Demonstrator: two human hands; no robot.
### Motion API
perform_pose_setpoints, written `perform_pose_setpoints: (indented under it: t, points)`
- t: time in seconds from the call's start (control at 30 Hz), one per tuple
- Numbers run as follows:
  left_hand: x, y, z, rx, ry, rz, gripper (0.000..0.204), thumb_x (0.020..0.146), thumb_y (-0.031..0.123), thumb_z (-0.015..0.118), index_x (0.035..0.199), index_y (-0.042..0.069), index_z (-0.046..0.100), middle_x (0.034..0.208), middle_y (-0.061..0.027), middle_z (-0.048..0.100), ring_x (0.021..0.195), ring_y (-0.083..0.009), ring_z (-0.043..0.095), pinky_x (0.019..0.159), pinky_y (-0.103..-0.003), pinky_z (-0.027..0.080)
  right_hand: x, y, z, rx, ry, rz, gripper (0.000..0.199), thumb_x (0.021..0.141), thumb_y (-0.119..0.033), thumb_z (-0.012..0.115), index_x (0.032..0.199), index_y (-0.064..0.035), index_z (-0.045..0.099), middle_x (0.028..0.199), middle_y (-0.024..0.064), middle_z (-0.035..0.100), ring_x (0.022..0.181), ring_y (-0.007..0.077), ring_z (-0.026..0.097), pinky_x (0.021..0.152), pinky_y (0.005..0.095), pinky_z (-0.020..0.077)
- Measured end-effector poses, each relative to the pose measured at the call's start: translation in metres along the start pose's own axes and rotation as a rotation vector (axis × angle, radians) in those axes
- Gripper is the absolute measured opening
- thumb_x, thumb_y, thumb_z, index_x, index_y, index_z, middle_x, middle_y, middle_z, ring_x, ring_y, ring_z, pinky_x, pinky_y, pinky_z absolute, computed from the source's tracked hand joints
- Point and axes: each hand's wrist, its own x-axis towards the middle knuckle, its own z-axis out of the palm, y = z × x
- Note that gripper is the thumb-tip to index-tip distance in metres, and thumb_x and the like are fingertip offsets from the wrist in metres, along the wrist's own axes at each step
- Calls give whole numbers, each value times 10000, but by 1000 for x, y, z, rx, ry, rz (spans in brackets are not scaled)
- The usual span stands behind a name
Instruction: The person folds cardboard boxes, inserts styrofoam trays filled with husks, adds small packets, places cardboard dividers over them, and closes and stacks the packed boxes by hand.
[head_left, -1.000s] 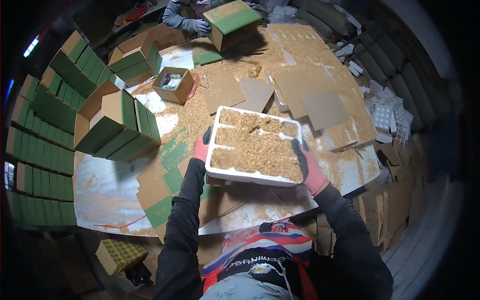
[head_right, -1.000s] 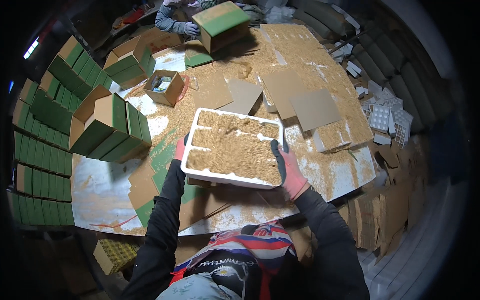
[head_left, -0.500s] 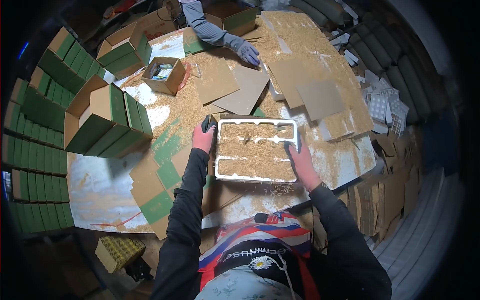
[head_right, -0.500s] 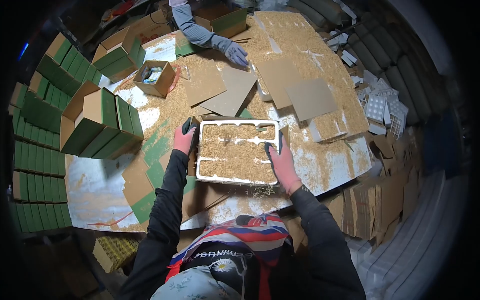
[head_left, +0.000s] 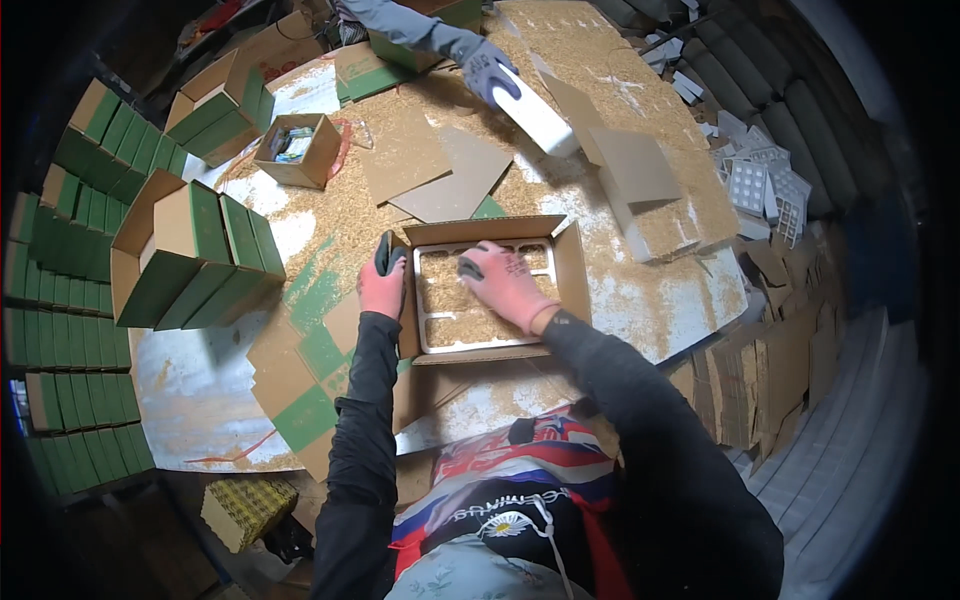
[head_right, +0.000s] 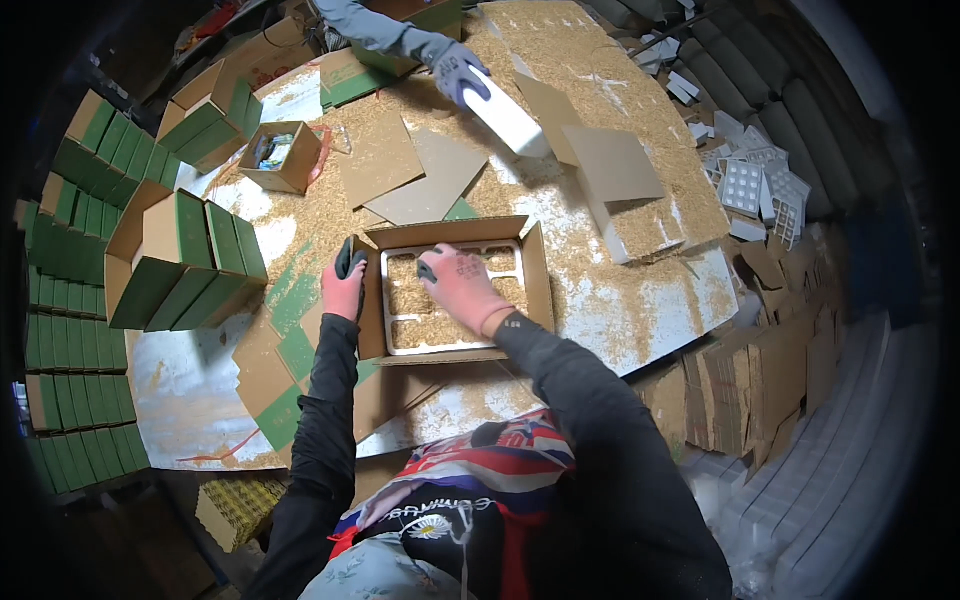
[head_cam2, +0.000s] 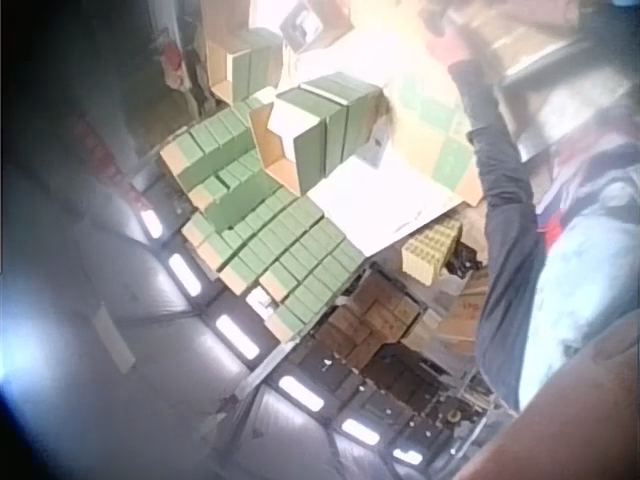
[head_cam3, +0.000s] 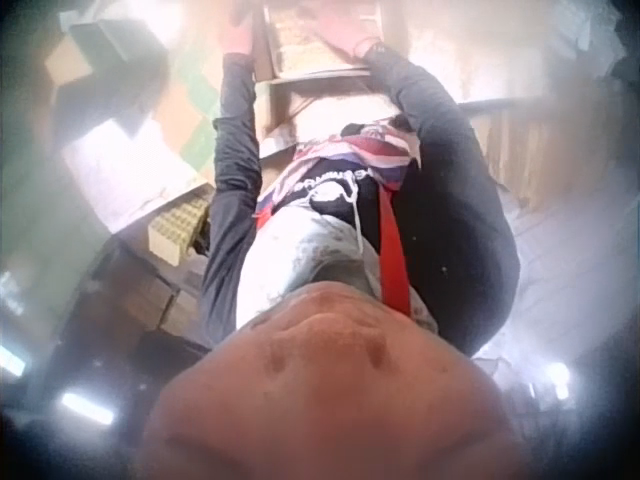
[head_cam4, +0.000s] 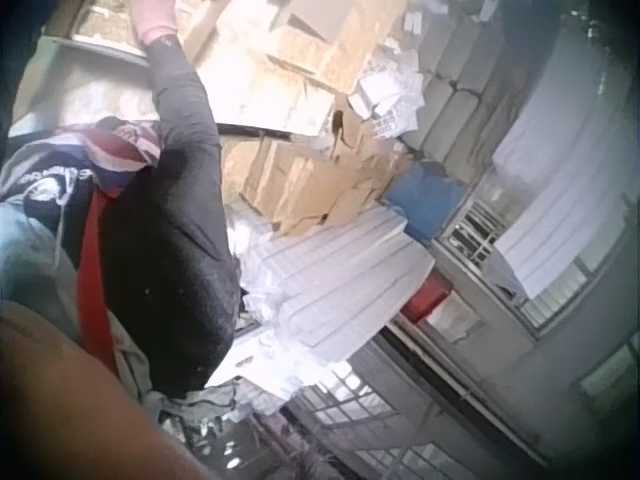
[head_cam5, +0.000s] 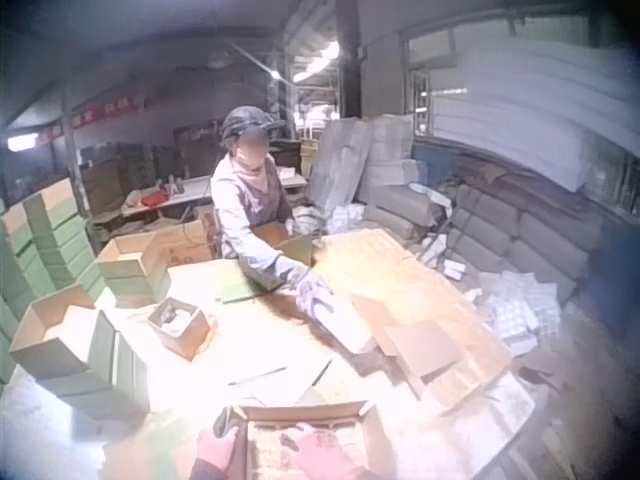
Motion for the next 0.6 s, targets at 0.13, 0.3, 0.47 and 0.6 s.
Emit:
perform_pose_setpoints:
  t: [0.13, 0.3, 0.47, 0.6]
  points:
    - [3, 1, 5, 38, 35, 91, 337, 794, 84, 619, 1093, -61, 567, 889, -115, 659, 738, -142, 577, 709, -291, 461, -1, 26, -44, -634, -169, -29, 116, 775, -82, 559, 824, -87, 665, 849, 112, 661, 822, 226, 653, 664, 324, 498]
    - [2, 16, 12, 76, 46, 128, 372, 774, 112, 655, 1098, -52, 573, 896, -128, 659, 772, -143, 587, 724, -287, 464, 21, 68, -4, -644, -136, -40, 118, 763, -80, 577, 823, -97, 677, 830, 84, 673, 845, 216, 655, 669, 313, 497]
    - [8, 5, 5, -85, -71, -61, 442, 775, 66, 642, 1190, -41, 535, 1058, -159, 637, 977, -205, 611, 862, -300, 448, 9, 57, -1, -745, -199, -4, 104, 741, -70, 603, 806, -105, 676, 824, 75, 680, 830, 225, 660, 637, 332, 491]
    - [16, -8, 2, 12, -39, -49, 399, 774, 67, 651, 1138, -65, 553, 998, -141, 639, 903, -184, 608, 824, -289, 455, 1, 61, -23, -648, -149, -99, 126, 798, -107, 548, 815, -126, 671, 783, 49, 670, 793, 202, 660, 640, 330, 479]
